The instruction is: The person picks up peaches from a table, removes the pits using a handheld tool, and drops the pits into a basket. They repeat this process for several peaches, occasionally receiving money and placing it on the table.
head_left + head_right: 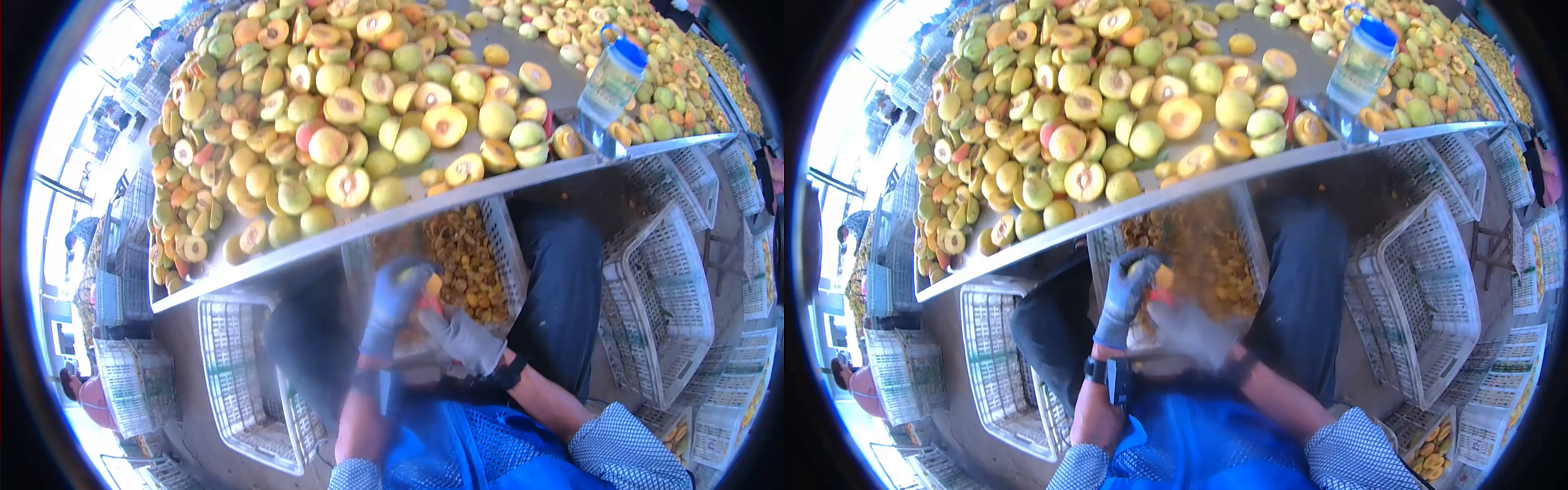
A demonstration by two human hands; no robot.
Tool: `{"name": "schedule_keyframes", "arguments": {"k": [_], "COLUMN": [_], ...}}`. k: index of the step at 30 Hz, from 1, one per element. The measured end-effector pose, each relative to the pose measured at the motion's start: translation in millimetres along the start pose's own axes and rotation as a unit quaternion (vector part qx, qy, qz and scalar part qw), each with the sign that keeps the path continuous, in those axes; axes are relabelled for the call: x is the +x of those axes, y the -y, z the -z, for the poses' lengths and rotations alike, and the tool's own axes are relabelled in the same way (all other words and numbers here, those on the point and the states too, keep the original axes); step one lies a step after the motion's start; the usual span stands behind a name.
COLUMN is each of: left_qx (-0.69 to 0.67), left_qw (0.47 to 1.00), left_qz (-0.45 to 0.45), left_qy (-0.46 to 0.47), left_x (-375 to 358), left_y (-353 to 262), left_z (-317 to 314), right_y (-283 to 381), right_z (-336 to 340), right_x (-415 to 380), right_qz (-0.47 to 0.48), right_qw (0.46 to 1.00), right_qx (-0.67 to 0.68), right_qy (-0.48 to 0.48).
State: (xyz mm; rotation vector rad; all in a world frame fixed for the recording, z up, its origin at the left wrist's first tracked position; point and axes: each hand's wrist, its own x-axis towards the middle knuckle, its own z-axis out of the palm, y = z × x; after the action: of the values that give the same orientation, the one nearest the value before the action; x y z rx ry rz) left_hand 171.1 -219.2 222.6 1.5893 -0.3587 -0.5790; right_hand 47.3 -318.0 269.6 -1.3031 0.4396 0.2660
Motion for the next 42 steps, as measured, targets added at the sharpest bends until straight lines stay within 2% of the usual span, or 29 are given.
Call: {"name": "schedule_keyframes", "arguments": {"k": [1,2,3,5,8,9,11,12,14,18,20,22,23,24,25,26,28,29,30,31,32,34,35,36,37,38,40,41,42], "left_qx": [0.045,0.073,0.102,0.084,-0.005,-0.006,-0.13,-0.13,-0.174,-0.201,-0.178,-0.247,-0.233,-0.217,-0.22,-0.225,-0.215,-0.202,-0.204,-0.268,-0.33,-0.311,-0.402,-0.487,-0.295,-0.294,-0.301,-0.048,-0.328], "left_qw": [0.999,0.996,0.991,0.994,0.998,0.998,0.982,0.982,0.969,0.975,0.979,0.969,0.972,0.973,0.972,0.97,0.971,0.969,0.969,0.96,0.943,0.95,0.912,0.859,0.953,0.953,0.94,0.96,0.923], "left_qz": [-0.002,-0.037,-0.087,-0.063,0.019,0.01,0.042,0.039,0.043,0.037,-0.021,0.02,-0.015,-0.051,-0.051,-0.053,-0.061,-0.088,-0.084,-0.037,0.008,0.023,0.077,0.129,0.013,0.012,-0.011,-0.14,0.044], "left_qy": [0.014,0.025,0.026,0.029,0.06,0.059,0.13,0.132,0.169,0.087,0.1,-0.008,0.02,0.051,0.063,0.076,0.085,0.111,0.111,0.076,0.039,0.024,-0.033,-0.087,-0.07,-0.071,-0.161,-0.239,-0.195], "left_x": [3,3,4,2,0,1,-2,-2,-2,-8,-1,-10,-12,-6,0,0,-3,-4,-3,-2,-1,1,3,2,-7,-11,-23,-17,-7], "left_y": [-4,-11,-9,-22,-35,-35,-31,-30,-24,-17,-9,-18,-19,-18,-9,0,-10,-14,-11,-6,-1,4,7,1,-5,-13,-62,-48,-44], "left_z": [-1,-2,-2,-7,-6,-4,1,3,4,-2,-4,-20,-22,-20,-17,-16,-16,-19,-22,-25,-27,-28,-33,-36,-35,-36,-38,-29,-4], "right_y": [4,6,8,-25,-21,-15,-8,-9,-13,-10,-22,9,27,13,8,8,-4,-8,-10,-11,-7,5,-7,-6,-2,2,5,6,8], "right_z": [0,-3,3,9,15,14,8,9,12,10,9,12,5,14,11,12,14,12,10,9,11,12,14,14,15,15,22,25,25], "right_x": [-4,-3,-7,11,10,8,0,0,-1,4,8,-3,-16,-11,-11,-12,-8,-6,-5,-5,-6,-7,0,-1,-2,-3,-11,-11,-6], "right_qz": [-0.081,-0.06,-0.099,-0.086,-0.029,-0.023,-0.006,-0.002,-0.089,-0.068,-0.084,-0.045,-0.04,-0.093,-0.089,-0.148,-0.191,-0.197,-0.134,-0.069,-0.071,-0.091,0.011,0.009,0.029,0.05,0.06,0.07,0.07], "right_qw": [0.986,0.983,0.955,0.967,0.972,0.974,0.978,0.978,0.939,0.919,0.915,0.968,0.961,0.95,0.941,0.899,0.851,0.849,0.92,0.969,0.969,0.971,0.99,0.989,0.989,0.988,0.985,0.982,0.981], "right_qx": [0.14,0.171,0.27,0.225,0.186,0.18,0.168,0.167,0.287,0.345,0.361,0.165,0.222,0.241,0.266,0.344,0.431,0.434,0.322,0.202,0.202,0.182,0.083,0.083,0.074,0.064,0.082,0.101,0.101], "right_qy": [0.028,0.019,0.078,0.087,0.137,0.138,0.127,0.126,0.167,0.18,0.162,0.186,0.16,0.173,0.187,0.225,0.229,0.227,0.178,0.124,0.124,0.128,0.117,0.118,0.124,0.131,0.14,0.146,0.153]}}
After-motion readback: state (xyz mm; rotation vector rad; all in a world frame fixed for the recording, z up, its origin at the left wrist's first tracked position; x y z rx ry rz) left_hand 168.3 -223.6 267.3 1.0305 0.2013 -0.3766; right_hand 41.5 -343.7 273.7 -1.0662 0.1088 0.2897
